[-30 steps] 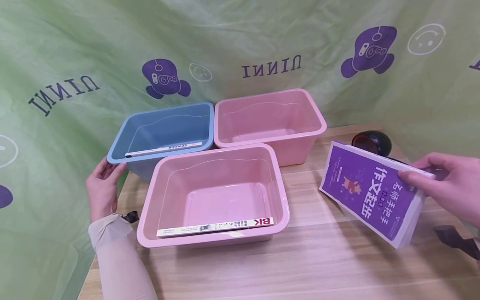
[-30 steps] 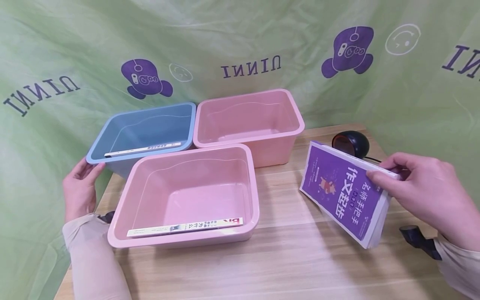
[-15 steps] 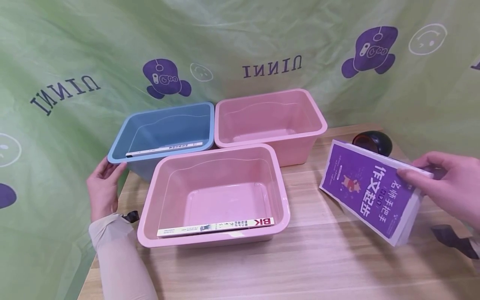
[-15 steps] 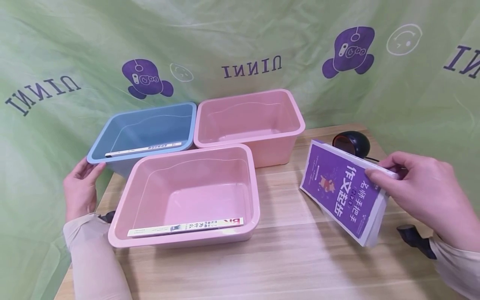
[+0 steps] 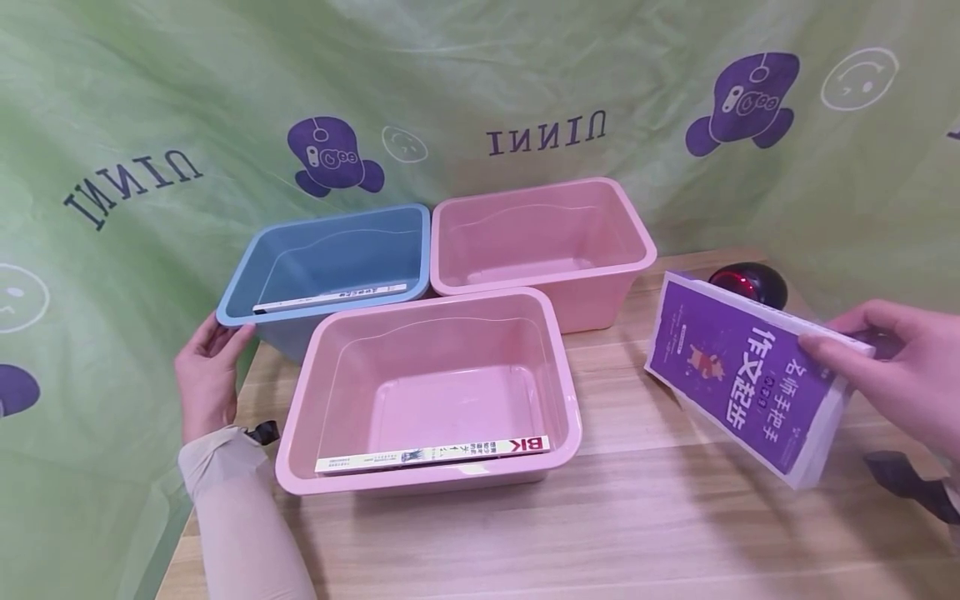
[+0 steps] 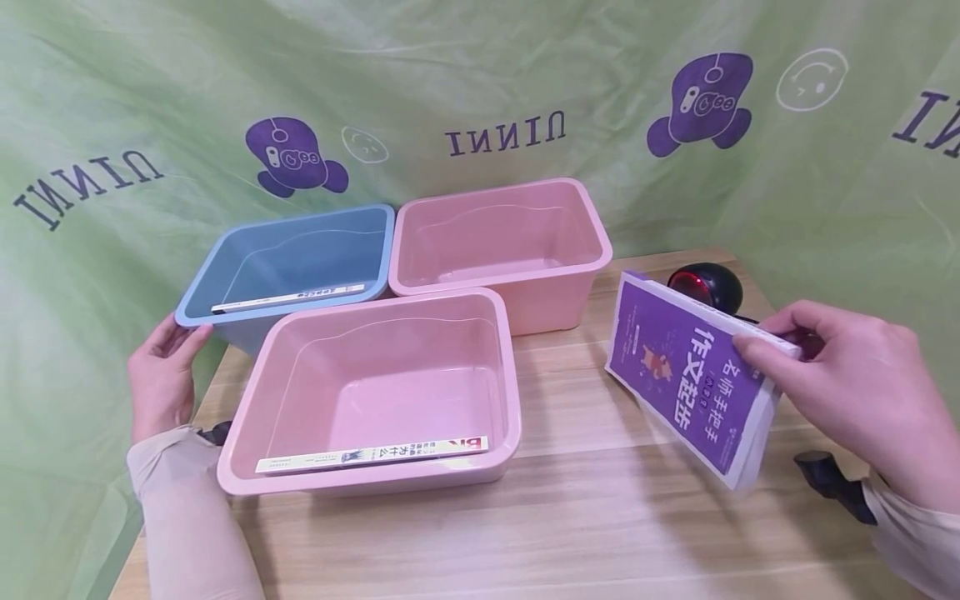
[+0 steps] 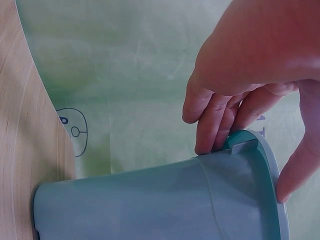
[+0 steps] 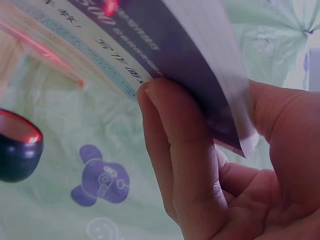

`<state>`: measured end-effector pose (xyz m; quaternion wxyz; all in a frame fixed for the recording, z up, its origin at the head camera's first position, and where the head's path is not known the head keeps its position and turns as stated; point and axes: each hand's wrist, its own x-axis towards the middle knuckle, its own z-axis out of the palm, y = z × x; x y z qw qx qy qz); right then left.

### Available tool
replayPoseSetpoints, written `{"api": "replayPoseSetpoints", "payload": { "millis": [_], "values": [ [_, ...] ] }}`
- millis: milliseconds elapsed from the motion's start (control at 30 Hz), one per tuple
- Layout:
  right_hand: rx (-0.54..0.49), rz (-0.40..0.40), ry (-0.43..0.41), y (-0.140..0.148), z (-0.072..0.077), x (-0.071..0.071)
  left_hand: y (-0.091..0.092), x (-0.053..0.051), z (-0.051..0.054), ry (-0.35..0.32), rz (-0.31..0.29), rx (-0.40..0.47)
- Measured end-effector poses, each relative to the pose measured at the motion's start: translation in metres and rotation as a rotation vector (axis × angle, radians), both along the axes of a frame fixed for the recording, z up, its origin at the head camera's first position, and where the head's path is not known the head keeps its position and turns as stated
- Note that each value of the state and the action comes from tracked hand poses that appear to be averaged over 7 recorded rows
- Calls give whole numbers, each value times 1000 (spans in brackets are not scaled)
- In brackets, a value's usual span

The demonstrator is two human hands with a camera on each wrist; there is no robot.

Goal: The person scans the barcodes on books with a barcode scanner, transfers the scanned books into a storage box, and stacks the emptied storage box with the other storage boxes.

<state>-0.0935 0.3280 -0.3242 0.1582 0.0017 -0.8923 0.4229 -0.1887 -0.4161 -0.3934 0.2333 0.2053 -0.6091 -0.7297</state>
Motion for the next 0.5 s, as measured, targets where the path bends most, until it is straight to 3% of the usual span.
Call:
{"api": "replayPoseSetpoints", "payload": {
  "millis": [333, 500],
  "values": [
    [-51, 117, 76, -21, 19, 9, 0, -2, 1, 10, -5, 8],
    [-86, 177, 127, -33, 36, 4, -1, -1, 1, 6, -3, 12]
  ]
}}
